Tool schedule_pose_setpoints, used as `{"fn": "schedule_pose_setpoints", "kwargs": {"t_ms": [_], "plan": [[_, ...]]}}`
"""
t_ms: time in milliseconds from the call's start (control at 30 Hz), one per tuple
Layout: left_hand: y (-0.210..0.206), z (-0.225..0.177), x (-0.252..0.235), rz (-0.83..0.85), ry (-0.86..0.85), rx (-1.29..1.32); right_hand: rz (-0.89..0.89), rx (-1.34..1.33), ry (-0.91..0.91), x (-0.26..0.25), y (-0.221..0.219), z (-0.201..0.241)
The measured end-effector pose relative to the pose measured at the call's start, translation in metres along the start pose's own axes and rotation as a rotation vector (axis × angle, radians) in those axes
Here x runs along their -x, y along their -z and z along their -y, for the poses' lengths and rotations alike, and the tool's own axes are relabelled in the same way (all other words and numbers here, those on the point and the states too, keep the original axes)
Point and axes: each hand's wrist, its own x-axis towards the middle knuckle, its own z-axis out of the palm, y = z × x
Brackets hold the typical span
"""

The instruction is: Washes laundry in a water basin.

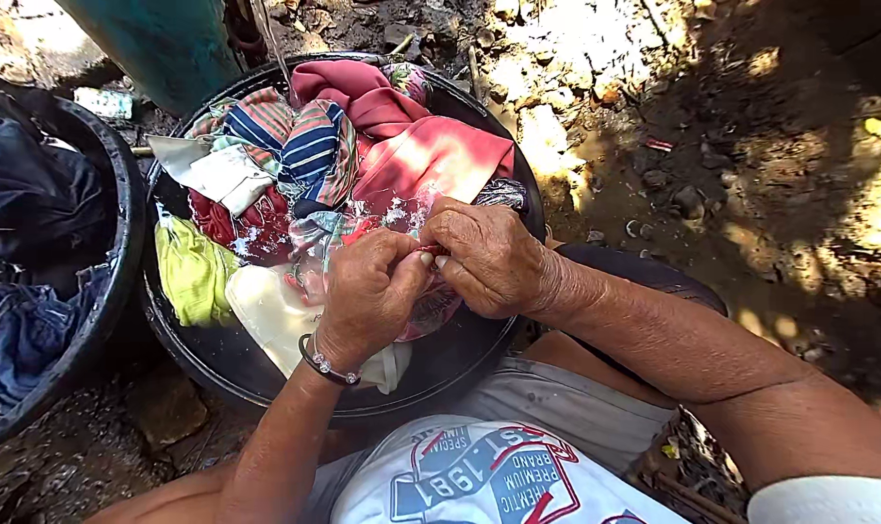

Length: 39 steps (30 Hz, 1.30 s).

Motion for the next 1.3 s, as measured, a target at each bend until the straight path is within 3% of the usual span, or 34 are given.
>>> {"fn": "schedule_pose_setpoints", "kwargs": {"t_ms": [233, 500, 633, 900, 1000, 1167, 1300], "plan": [[-0.011, 0.000, 0.002, -0.035, 0.006, -0.037, 0.025, 0.028, -0.068, -0.001, -0.001, 0.004], [-0.016, 0.001, 0.003, -0.102, -0.179, -0.391, 0.074, -0.077, -0.137, -0.002, 0.005, 0.008], [-0.017, 0.001, 0.001, -0.099, -0.268, -0.374, 0.085, -0.243, -0.217, -0.004, 0.011, 0.011], [-0.008, 0.006, 0.003, -0.094, -0.336, -0.246, -0.027, -0.938, -0.566, -0.007, 0.010, -0.007], [-0.006, 0.006, 0.007, -0.113, -0.341, -0.218, 0.060, -0.951, -0.533, -0.003, 0.011, -0.011], [-0.004, 0.004, 0.014, -0.144, -0.314, -0.179, 0.209, -0.901, -0.320, 0.003, 0.012, -0.014], [-0.005, 0.001, 0.017, -0.135, -0.308, -0.138, 0.224, -0.858, -0.287, 0.004, 0.013, -0.002]]}}
